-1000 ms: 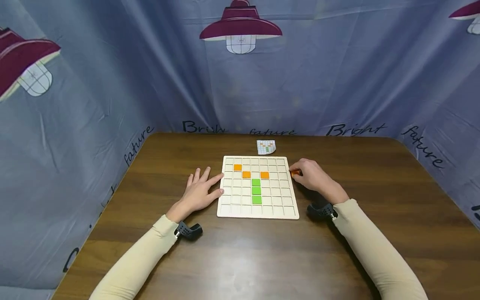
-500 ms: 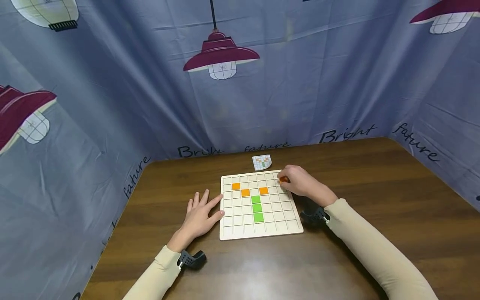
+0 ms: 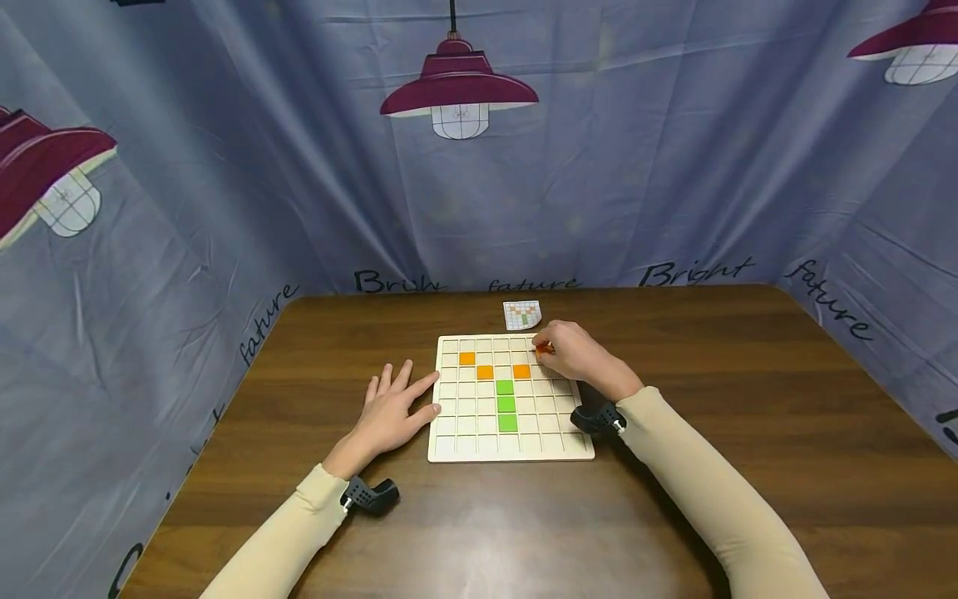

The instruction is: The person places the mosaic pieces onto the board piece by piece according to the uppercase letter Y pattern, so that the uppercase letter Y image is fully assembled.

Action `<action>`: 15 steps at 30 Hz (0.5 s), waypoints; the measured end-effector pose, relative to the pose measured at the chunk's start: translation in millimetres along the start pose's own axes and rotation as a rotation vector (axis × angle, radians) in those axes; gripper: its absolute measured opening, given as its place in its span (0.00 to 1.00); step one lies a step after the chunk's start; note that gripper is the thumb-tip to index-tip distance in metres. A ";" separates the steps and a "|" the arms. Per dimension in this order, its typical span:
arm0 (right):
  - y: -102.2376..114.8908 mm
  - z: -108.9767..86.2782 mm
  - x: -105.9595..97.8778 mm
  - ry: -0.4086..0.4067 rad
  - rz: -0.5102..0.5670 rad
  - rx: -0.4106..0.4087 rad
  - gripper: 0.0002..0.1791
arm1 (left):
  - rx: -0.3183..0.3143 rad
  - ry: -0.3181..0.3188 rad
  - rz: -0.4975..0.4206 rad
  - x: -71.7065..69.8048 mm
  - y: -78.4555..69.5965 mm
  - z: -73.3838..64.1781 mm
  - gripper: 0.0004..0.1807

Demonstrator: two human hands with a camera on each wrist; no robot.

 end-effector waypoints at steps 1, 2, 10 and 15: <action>2.5 3.3 1.1 0.006 0.001 -0.009 0.04 | 0.001 0.000 0.000 -2.2 1.1 -0.1 0.33; 4.8 6.1 2.4 0.014 0.007 -0.014 0.04 | -0.001 0.002 0.000 -4.2 2.2 -0.6 0.33; 15.6 15.5 6.9 0.016 0.030 -0.041 0.04 | 0.014 -0.033 -0.004 -12.7 4.3 -2.4 0.32; 8.6 5.8 8.5 0.026 0.022 -0.053 0.07 | 0.022 -0.044 -0.032 -1.3 -3.5 -1.9 0.31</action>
Point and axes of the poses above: each hand's wrist, its own z-axis towards the middle knuckle, its own x-axis out of the palm, y = z × x, the point moved 6 cm from there along z, towards the middle knuckle
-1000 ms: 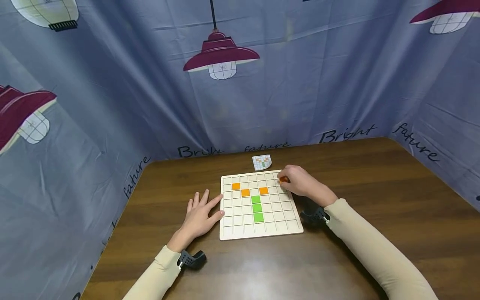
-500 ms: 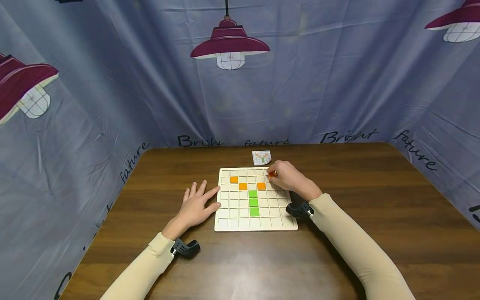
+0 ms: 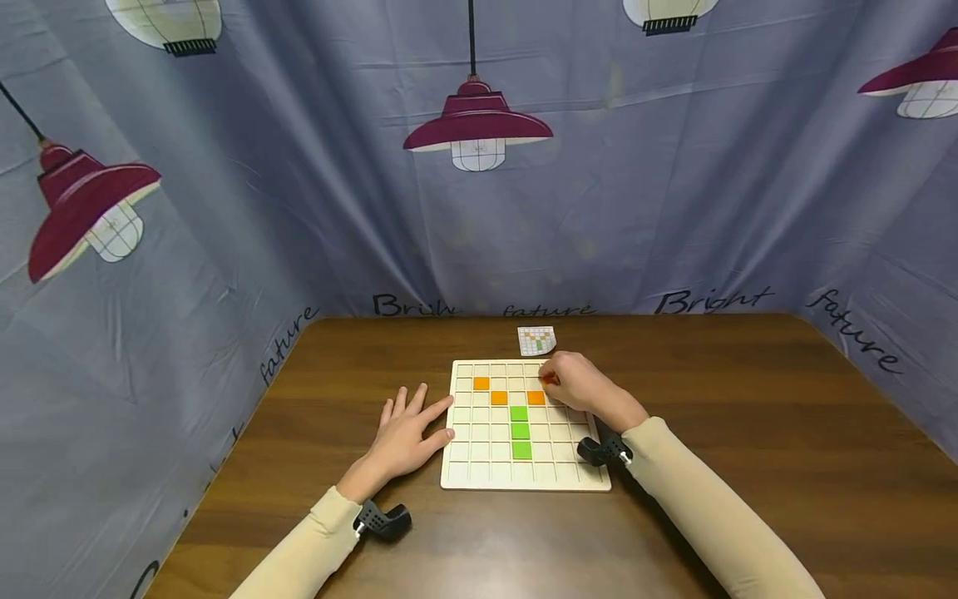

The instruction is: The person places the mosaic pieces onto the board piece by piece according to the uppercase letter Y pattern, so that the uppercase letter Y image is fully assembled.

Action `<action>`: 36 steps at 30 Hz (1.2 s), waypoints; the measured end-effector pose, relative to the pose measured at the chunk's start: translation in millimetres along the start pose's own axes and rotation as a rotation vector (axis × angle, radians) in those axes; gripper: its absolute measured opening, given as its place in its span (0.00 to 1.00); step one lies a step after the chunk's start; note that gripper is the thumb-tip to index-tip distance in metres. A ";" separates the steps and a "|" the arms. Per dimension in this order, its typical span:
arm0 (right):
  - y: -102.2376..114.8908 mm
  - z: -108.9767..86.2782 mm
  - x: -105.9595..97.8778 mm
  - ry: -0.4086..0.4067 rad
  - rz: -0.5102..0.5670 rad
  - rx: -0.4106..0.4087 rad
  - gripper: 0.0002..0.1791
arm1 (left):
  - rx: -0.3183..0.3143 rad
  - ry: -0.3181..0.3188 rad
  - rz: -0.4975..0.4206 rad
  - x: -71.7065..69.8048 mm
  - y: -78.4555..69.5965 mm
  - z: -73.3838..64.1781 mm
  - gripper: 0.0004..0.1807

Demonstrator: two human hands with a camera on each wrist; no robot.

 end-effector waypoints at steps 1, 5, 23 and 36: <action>-2.9 -5.5 1.7 0.008 -0.002 0.007 0.06 | 0.000 0.001 -0.011 6.4 -2.7 -1.3 0.31; -11.0 -24.0 4.2 0.023 0.005 0.031 0.07 | 0.001 -0.003 -0.058 27.5 -12.0 -6.4 0.30; -9.4 -0.1 4.5 -0.044 0.027 0.024 0.12 | 0.006 -0.004 0.002 1.9 0.9 2.8 0.31; -3.8 -2.1 4.9 -0.083 0.010 0.035 0.10 | -0.002 0.008 -0.006 -0.7 -0.5 2.0 0.32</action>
Point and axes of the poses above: each hand's wrist, its own z-axis towards the middle knuckle, its own x-axis out of the palm, y = z × x, the point moved 6 cm from there along z, towards the middle knuckle
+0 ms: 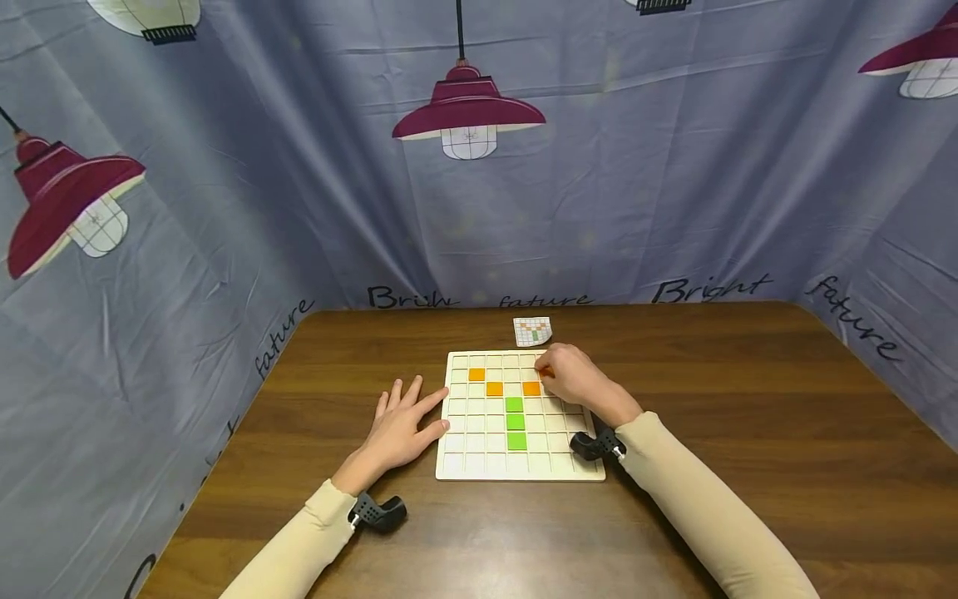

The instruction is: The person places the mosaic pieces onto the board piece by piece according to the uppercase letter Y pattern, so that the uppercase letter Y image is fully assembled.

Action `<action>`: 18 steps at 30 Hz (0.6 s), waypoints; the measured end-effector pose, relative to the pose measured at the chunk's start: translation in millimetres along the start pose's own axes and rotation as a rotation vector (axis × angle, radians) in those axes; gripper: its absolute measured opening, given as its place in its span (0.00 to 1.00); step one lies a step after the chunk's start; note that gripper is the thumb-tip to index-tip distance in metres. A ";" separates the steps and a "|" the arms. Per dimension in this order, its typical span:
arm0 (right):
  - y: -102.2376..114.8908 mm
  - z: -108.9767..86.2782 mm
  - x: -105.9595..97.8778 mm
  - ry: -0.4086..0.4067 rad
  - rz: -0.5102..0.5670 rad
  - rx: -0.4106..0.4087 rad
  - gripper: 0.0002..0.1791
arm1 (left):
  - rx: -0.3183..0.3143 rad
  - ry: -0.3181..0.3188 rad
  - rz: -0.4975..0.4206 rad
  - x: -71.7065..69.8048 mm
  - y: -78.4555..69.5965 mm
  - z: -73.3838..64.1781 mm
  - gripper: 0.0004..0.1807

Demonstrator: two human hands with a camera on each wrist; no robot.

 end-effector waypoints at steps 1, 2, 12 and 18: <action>0.6 0.5 -0.6 0.000 -0.002 -0.007 0.10 | -0.001 0.003 0.001 -0.3 0.3 0.2 0.32; 1.2 1.3 -1.2 0.001 -0.002 -0.013 0.10 | 0.002 -0.001 -0.002 -1.1 0.3 0.4 0.32; -5.7 -2.4 -0.5 0.010 0.030 0.053 0.10 | -0.014 0.007 0.013 3.9 0.8 3.9 0.32; -4.3 -3.3 -0.2 0.017 0.036 0.041 0.10 | -0.020 0.010 0.019 4.3 0.7 3.0 0.32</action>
Point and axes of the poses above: each hand's wrist, its own z-axis towards the middle knuckle, its own x-axis out of the palm, y = z × x, the point moved 6 cm from there along z, towards the middle knuckle
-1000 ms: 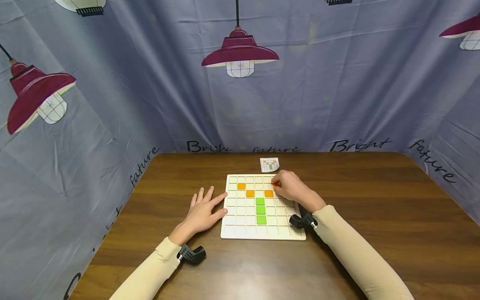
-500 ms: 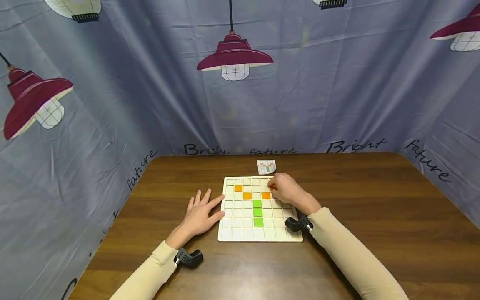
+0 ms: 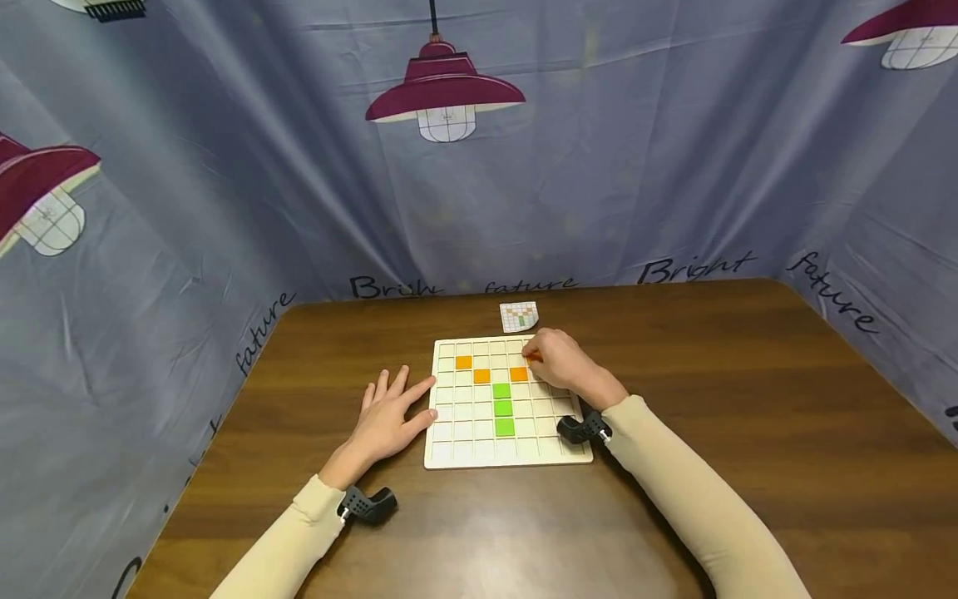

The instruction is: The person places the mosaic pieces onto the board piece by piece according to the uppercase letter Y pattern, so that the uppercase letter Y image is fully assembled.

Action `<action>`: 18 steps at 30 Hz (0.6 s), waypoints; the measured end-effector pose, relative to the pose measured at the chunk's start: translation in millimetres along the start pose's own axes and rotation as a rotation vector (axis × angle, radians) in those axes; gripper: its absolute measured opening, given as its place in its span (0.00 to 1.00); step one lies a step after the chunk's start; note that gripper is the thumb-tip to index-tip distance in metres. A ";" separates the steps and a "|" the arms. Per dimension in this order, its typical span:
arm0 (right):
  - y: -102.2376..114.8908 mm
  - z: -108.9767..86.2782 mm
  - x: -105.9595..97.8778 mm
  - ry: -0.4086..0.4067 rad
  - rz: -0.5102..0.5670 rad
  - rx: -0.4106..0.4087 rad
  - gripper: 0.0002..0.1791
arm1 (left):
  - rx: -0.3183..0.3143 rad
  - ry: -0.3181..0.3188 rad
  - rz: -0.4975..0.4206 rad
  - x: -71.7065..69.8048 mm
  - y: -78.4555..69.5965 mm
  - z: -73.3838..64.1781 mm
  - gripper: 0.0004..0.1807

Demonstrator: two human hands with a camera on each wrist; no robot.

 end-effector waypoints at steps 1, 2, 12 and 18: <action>1.9 1.5 0.4 -0.005 0.004 -0.006 0.10 | -0.005 -0.005 0.000 -2.0 1.3 -1.4 0.32; 3.5 2.8 1.2 -0.007 0.007 -0.009 0.10 | -0.005 -0.015 -0.001 -3.8 2.3 -3.1 0.32; 11.0 -6.9 11.4 0.031 0.028 -0.048 0.14 | -0.051 -0.007 -0.051 7.9 10.5 -19.0 0.32; 5.9 -24.8 -0.6 0.028 0.066 -0.044 0.18 | -0.053 0.016 -0.110 9.3 11.8 -22.1 0.31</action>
Point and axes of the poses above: each hand's wrist, its own z-axis towards the middle knuckle, its own x-axis out of the palm, y = z × x, the point moved 6 cm from there along z, towards the middle knuckle
